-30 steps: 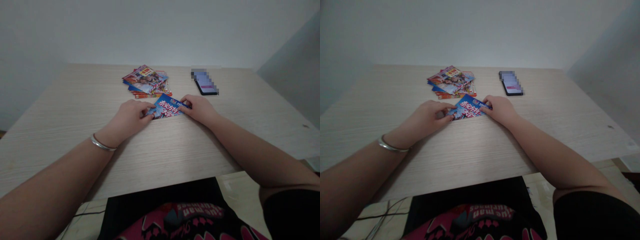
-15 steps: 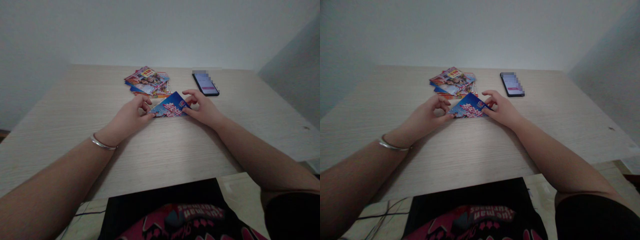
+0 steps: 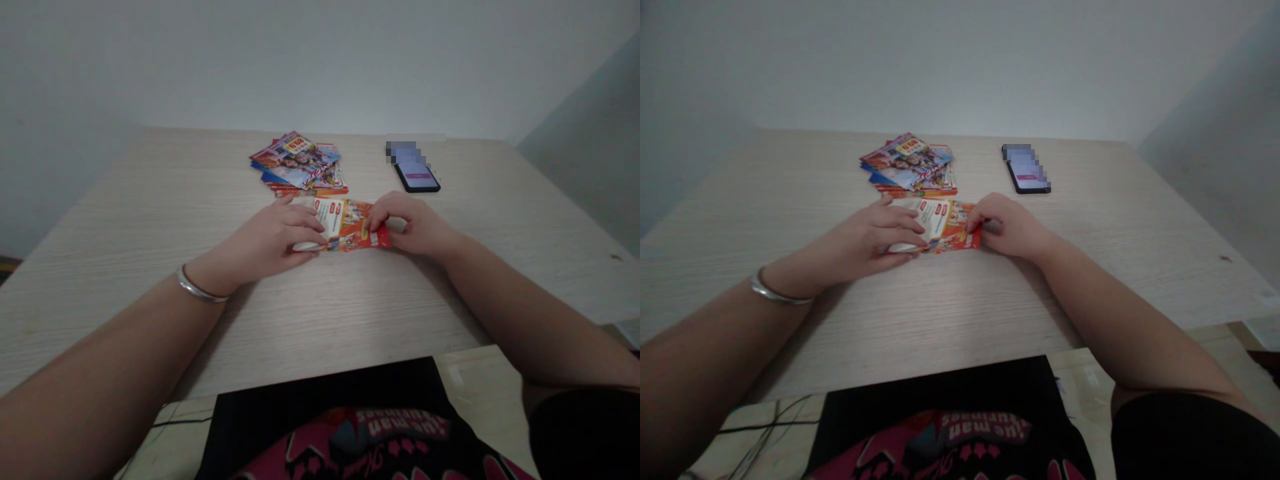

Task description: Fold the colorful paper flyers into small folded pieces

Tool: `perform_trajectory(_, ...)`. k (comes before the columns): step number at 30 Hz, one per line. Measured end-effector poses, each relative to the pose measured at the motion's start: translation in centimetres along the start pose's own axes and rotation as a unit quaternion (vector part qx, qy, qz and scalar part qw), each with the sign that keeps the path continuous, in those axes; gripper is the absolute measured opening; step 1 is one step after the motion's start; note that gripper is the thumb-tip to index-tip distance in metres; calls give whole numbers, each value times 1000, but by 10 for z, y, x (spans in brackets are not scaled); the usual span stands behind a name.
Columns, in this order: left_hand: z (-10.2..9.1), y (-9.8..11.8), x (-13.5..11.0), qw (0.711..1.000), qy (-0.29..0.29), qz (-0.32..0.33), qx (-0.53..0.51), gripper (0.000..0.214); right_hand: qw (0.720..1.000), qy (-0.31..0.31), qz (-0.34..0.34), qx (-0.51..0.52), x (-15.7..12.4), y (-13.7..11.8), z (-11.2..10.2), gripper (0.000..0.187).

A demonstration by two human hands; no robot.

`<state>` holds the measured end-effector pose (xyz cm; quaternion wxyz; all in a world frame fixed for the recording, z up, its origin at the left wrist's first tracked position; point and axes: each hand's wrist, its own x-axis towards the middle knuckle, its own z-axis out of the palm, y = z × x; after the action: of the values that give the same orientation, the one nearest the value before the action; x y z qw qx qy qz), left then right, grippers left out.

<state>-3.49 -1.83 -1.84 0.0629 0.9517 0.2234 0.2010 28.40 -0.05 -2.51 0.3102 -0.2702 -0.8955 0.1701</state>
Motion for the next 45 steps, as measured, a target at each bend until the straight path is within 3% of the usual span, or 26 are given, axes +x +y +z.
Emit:
perform_trajectory(4,0,0,-2,997,-72,-4,37,32,997,-78,-28,4,1,-2,-1,10)
perform_trajectory(8,-5,7,-2,991,-90,-5,98,31,992,-110,-51,-25,3,-1,0,17)
perform_trajectory(11,-8,14,-1,984,-107,-12,139,28,988,-140,-48,-49,4,-1,1,34)
perform_trajectory(21,-3,13,-3,981,-146,-37,119,33,982,-156,-74,-79,6,-9,8,41)
perform_trajectory(25,1,11,-5,985,-122,-19,118,34,986,-130,-81,-63,9,-13,19,23)
perform_trajectory(31,0,10,-5,990,-95,-6,102,39,991,-76,-106,-39,12,-12,25,19)
perform_trajectory(41,5,5,-7,995,-67,10,67,32,997,-8,-23,-70,19,-11,39,15)
perform_trajectory(45,4,7,-5,996,-66,7,56,28,992,47,62,-97,18,-9,43,37)
